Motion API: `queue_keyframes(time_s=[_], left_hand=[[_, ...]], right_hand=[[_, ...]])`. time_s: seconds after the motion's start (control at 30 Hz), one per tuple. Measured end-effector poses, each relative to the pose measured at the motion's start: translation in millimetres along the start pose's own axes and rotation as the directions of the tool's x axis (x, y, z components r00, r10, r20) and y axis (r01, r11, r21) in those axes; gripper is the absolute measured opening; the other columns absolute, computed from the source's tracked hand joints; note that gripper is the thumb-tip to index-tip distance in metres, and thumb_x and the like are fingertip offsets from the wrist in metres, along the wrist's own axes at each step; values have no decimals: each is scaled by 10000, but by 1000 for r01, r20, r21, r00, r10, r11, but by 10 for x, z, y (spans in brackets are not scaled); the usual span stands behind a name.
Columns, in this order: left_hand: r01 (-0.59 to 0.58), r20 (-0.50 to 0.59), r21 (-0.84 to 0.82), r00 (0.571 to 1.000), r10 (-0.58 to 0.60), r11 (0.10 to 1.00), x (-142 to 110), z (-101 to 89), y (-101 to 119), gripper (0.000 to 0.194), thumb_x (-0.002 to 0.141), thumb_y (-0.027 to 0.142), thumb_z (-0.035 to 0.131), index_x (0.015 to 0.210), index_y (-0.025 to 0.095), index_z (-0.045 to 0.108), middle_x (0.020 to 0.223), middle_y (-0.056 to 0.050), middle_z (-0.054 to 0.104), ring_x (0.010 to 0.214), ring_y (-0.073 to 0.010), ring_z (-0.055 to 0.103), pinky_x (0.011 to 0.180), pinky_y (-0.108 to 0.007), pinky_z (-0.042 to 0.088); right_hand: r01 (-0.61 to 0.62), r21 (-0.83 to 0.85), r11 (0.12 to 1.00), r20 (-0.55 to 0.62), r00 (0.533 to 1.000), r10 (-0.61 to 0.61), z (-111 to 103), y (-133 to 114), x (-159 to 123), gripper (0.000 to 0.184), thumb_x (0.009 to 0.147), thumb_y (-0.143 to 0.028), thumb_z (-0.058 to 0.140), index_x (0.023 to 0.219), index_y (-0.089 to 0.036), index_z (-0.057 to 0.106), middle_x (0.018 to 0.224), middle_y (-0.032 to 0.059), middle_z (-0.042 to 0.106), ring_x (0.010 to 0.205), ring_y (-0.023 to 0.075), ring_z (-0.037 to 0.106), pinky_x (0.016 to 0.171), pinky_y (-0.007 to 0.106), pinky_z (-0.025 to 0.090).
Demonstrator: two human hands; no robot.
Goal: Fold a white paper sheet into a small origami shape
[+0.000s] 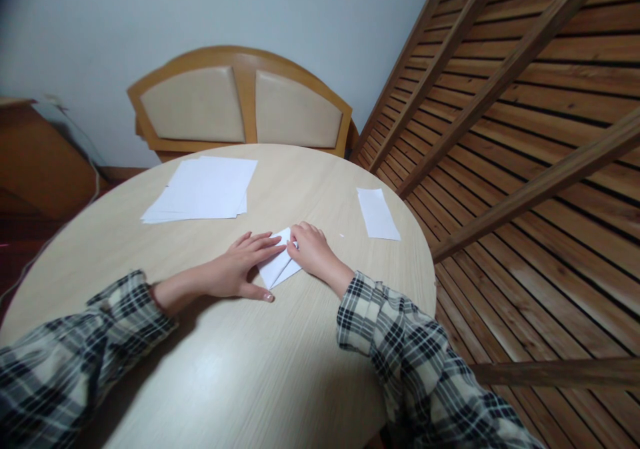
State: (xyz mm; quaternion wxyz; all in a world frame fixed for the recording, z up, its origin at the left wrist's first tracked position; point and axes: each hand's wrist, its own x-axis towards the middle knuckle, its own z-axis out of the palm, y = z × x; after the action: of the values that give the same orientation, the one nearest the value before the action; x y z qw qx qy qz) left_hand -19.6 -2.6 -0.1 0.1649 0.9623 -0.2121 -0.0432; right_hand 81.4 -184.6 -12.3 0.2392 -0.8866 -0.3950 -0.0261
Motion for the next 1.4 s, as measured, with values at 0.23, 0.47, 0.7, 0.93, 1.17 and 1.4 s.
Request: queue_keyframes(time_s=[0.23, 0.47, 0.7, 0.93, 1.17, 1.4], left_hand=[[-27, 55, -63, 998, 31, 998, -19, -72, -50, 962, 694, 736, 595, 1467, 241, 305, 1548, -139, 252, 1437, -336, 141, 1135, -570, 51], [-9, 7, -47, 1000, 10, 999, -9, -32, -67, 594, 903, 486, 498, 1440, 278, 355, 1531, -95, 315, 1430, -281, 203, 1138, -557, 99], [-1, 1, -40, 1000, 1, 999, -8, -37, -37, 650, 851, 470, 574, 1432, 262, 367, 1523, -107, 331, 1420, -295, 226, 1140, -554, 102], [-1, 43, -34, 999, 2, 999, -5, -73, -18, 716, 811, 484, 614, 1438, 254, 356, 1534, -117, 302, 1431, -298, 193, 1136, -559, 96], [15, 24, -39, 1000, -14, 999, -4, -78, 16, 745, 784, 488, 638, 1434, 248, 364, 1524, -123, 323, 1424, -312, 210, 1134, -569, 87], [21, 30, -51, 999, -20, 998, -7, -83, 32, 830, 744, 578, 645, 1440, 235, 351, 1530, -133, 306, 1429, -328, 182, 1136, -569, 73]], right_hand=[[-1, -13, 1000, 5, 1000, 1, 14, 18, 3, 115, 842, -191, 494, 734, -200, 457, 810, 34, 529, 793, 175, 491, 745, 307, 376], [4, -3, 1000, -20, 1000, -4, 35, 31, -5, 115, 843, -188, 487, 733, -200, 457, 805, 33, 528, 784, 174, 486, 739, 307, 368], [-2, -21, 1000, -22, 1000, 1, 36, 29, -1, 110, 842, -185, 486, 738, -200, 454, 813, 38, 526, 799, 181, 486, 744, 306, 367], [-8, -35, 999, -22, 1000, 7, 34, 17, -4, 107, 841, -187, 491, 741, -201, 456, 807, 35, 525, 793, 182, 487, 744, 307, 369], [-8, -59, 998, -16, 1000, 7, 23, 9, -5, 104, 848, -188, 477, 746, -202, 462, 821, 44, 538, 806, 186, 493, 748, 314, 371], [-7, -54, 999, -30, 1000, 5, 30, 10, -7, 102, 846, -188, 477, 746, -202, 464, 826, 45, 539, 808, 188, 492, 749, 317, 374]])
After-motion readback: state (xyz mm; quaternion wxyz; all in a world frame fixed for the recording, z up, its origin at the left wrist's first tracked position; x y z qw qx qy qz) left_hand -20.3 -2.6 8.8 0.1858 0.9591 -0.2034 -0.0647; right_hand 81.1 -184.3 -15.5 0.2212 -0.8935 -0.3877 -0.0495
